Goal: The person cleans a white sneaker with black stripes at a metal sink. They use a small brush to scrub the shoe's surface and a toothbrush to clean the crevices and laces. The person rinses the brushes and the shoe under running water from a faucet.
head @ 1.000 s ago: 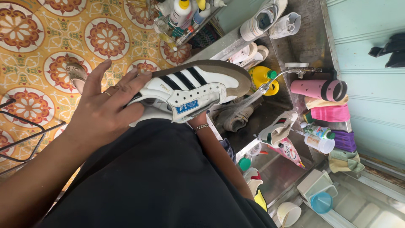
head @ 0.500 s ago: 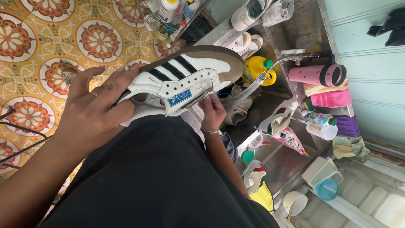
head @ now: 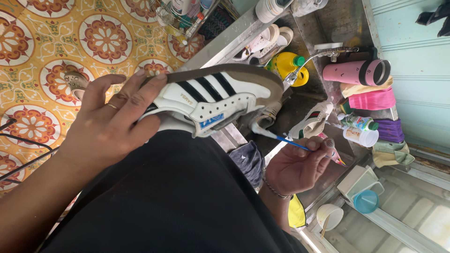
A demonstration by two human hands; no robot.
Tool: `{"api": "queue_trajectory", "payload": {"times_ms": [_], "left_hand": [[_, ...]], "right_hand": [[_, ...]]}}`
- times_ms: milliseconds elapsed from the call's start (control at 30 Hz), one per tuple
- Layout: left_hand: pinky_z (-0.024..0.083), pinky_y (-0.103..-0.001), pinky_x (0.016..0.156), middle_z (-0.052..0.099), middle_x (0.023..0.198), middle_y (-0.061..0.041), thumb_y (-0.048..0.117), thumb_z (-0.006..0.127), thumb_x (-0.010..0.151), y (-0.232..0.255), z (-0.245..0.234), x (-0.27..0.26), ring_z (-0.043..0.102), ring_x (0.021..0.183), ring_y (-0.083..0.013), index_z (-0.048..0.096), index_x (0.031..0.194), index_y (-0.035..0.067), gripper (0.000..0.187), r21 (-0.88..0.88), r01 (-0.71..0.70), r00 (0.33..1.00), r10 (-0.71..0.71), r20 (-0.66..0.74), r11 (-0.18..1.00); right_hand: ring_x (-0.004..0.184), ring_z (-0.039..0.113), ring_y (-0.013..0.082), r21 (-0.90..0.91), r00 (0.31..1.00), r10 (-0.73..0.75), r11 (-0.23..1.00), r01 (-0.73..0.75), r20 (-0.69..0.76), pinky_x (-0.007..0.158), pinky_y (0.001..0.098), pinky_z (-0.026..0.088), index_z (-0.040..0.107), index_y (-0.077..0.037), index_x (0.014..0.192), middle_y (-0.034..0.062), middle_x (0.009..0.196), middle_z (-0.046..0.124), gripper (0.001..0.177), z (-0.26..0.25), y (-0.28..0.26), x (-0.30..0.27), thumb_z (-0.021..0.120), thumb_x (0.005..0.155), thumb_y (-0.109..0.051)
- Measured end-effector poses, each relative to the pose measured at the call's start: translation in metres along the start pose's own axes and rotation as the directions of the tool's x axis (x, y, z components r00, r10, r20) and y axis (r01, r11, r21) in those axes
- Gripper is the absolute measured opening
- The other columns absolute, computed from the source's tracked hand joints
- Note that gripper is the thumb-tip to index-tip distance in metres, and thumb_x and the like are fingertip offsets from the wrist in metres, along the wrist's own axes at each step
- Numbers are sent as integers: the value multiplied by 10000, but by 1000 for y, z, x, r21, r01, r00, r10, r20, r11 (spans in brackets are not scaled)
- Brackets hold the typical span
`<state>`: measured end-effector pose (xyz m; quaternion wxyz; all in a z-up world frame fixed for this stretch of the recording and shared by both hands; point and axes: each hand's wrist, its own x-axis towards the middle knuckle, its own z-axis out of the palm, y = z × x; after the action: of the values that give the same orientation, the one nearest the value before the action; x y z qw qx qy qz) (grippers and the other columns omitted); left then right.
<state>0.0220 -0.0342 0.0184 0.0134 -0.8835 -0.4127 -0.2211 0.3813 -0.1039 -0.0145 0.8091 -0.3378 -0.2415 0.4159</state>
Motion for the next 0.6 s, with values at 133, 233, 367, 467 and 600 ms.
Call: {"api": "queue_trajectory", "payload": {"times_ms": [133,233,367,467,600], "left_hand": [[468,-431,988,641,1394,-168,89,687,869,3,1,2,728,1173,-279,528,752,87,197,-11,-25,1000,25,4,1000],[464,-435,988,639,1397,-172,82,688,868,4,0,0,727,1176,-287,527,757,86,196,-47,-23,1000,23,4,999],[456,-437,989,647,1385,-168,83,691,873,5,0,-3,724,1168,-287,528,760,90,199,-60,-7,1000,6,-8,998],[448,-425,981,661,1378,-163,79,698,877,3,0,-3,726,1180,-292,533,753,96,208,-59,-11,1000,11,-7,998],[441,-418,977,667,1368,-149,93,707,872,3,-2,-3,727,1179,-281,537,738,91,216,-49,16,1000,-16,-2,999]], "right_hand": [[963,649,135,-206,980,-153,962,178,131,757,218,557,619,5,1330,142,1212,674,212,13,14,-3,536,1144,-56],[963,666,158,-338,948,-220,896,289,228,782,260,584,624,-3,1362,149,1151,688,236,17,21,-8,538,1152,-66],[968,675,165,-378,930,-244,862,338,273,803,297,605,621,-11,1358,161,1157,680,233,17,22,-8,552,1139,-48],[958,669,151,-396,917,-302,833,387,260,782,297,602,613,-1,1352,156,1207,670,238,16,22,-4,559,1121,-20],[930,673,159,-410,902,-349,806,428,255,718,258,565,611,6,1360,182,1157,688,231,16,17,1,538,1145,-39]]}}
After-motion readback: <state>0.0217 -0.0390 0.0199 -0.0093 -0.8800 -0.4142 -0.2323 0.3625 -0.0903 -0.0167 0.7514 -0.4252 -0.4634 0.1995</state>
